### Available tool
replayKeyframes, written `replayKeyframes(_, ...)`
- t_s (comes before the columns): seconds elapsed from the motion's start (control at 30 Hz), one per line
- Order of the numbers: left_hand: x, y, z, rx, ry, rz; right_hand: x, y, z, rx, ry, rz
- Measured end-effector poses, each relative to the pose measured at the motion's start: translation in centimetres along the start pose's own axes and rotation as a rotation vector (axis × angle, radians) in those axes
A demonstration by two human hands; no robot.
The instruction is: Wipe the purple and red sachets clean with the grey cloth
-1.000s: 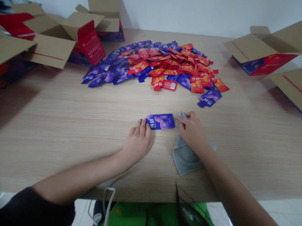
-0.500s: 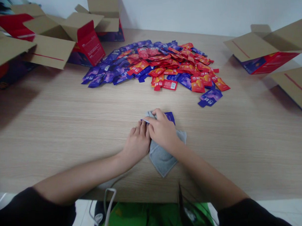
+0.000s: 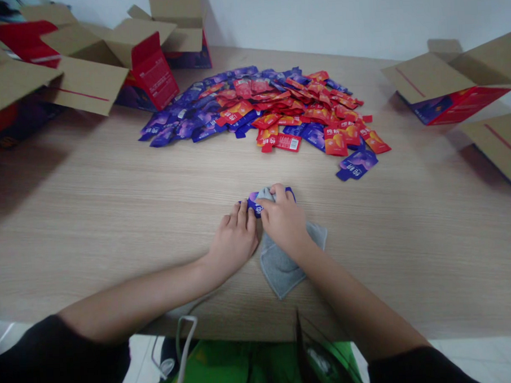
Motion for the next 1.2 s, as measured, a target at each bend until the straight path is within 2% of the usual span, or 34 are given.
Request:
replayKeyframes(0.37,0.1,0.0,-0.1,0.003,0.001,-0.028,-0.5,0.4,-1.6,0.046,-0.024,-0.084)
replayKeyframes(0.73,0.4,0.0,-0.1,0.001,-0.009,-0.014,-1.3,0.8,-4.7,0.122,-0.023,-0.147)
replayKeyframes(1.2,0.4,0.1,0.0,0.001,0.008,-0.009,-2.5,2.0,-7.6,0.274,-0.014,-0.157)
Point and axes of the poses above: each hand's wrist, its own y-axis away from the middle knuckle, its own x-axis out of the palm, z = x × y, the point moved 5 cm from there along -y, towards the middle knuckle, and after that the axes turned 12 degrees about -y, right-handed, at the moved point
